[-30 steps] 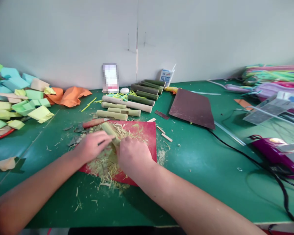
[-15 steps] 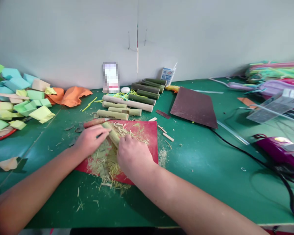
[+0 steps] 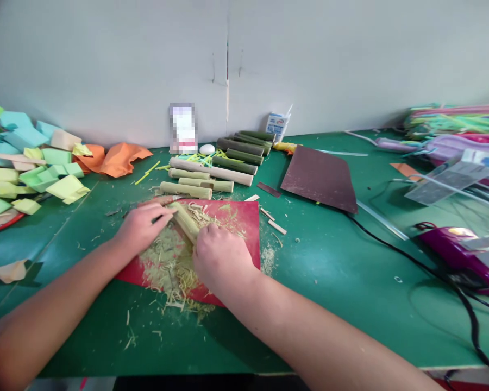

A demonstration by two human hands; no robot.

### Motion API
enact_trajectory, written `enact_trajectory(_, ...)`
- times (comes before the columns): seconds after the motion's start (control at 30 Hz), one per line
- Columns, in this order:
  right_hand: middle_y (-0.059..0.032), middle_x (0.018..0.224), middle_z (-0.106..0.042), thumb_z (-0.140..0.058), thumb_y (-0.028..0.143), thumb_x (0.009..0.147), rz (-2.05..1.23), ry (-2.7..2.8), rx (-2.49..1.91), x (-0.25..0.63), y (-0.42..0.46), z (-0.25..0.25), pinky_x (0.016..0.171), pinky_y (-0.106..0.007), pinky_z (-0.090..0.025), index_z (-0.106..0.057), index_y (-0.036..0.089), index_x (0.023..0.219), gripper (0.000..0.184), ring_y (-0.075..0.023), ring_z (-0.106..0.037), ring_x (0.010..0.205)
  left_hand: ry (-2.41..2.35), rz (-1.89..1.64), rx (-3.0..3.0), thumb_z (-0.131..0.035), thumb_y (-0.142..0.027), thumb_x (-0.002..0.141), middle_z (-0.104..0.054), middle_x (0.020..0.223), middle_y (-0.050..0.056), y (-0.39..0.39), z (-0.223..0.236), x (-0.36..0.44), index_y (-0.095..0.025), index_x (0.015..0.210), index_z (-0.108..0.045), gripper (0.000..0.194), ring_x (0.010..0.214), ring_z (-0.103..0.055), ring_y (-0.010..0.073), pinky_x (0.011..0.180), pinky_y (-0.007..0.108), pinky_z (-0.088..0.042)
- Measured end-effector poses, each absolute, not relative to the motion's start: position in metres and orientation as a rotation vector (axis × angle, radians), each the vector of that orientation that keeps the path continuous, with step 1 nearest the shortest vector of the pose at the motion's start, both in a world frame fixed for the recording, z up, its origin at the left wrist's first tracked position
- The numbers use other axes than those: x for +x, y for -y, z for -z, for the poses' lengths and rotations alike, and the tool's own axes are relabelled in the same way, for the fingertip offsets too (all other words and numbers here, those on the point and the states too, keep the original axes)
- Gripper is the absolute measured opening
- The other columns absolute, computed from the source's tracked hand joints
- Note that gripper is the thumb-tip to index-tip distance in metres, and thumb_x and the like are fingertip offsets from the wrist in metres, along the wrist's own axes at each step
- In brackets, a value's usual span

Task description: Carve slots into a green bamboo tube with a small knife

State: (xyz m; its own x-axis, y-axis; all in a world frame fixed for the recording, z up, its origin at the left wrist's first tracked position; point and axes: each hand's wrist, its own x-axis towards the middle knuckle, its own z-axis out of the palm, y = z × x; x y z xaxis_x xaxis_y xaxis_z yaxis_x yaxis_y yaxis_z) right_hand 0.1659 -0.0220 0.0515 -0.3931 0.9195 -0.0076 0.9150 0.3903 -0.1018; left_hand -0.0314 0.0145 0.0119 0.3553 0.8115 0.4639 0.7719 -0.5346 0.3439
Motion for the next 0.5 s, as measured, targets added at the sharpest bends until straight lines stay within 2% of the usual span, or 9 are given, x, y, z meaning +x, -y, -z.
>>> enact_trajectory(0.07,-0.0085,0.084,-0.062,-0.042,0.027,0.087,-0.136,2.591,-1.704,0.166,0.022,-0.051,0.055,-0.026,-0.040,-0.061,0.016,0.086,0.022,-0.0186,-0.061,0.072,-1.524,-0.952,2.517,-0.050,-0.025,0.087,-0.068,0.090,0.006,-0.014,-0.011,-0.033,-0.017,0.099,-0.068,0.022,0.083,-0.063,0.0174,0.077,0.031,-0.051)
enact_trajectory(0.2,-0.0077,0.083,-0.062,-0.046,0.027,0.085,-0.145,2.589,-1.705,0.167,0.021,-0.050,0.053,-0.026,-0.039,-0.061,0.016,0.087,0.019,-0.0181,-0.061,0.070,-1.303,-0.798,2.628,-0.049,-0.024,0.088,-0.067,0.086,0.005,-0.011,-0.009,-0.025,-0.018,0.106,-0.065,0.025,0.075,-0.063,0.0144,0.071,0.026,-0.051)
enact_trajectory(0.37,-0.0072,0.084,-0.063,-0.047,0.029,0.084,-0.118,2.569,-1.680,0.168,0.021,-0.049,0.052,-0.026,-0.038,-0.061,0.016,0.086,0.020,-0.0185,-0.061,0.071,-1.457,-0.974,2.620,-0.048,-0.024,0.088,-0.068,0.085,0.006,-0.014,-0.010,-0.022,-0.017,0.096,-0.068,0.022,0.080,-0.063,0.0164,0.076,0.029,-0.051)
enact_trajectory(0.5,-0.0076,0.083,-0.063,-0.045,0.028,0.086,-0.144,2.578,-1.704,0.168,0.021,-0.049,0.053,-0.026,-0.039,-0.061,0.016,0.086,0.020,-0.0176,-0.061,0.070,-1.257,-0.765,2.636,-0.048,-0.024,0.088,-0.067,0.086,0.005,-0.011,-0.010,-0.022,-0.019,0.107,-0.065,0.025,0.075,-0.063,0.0147,0.068,0.026,-0.051)
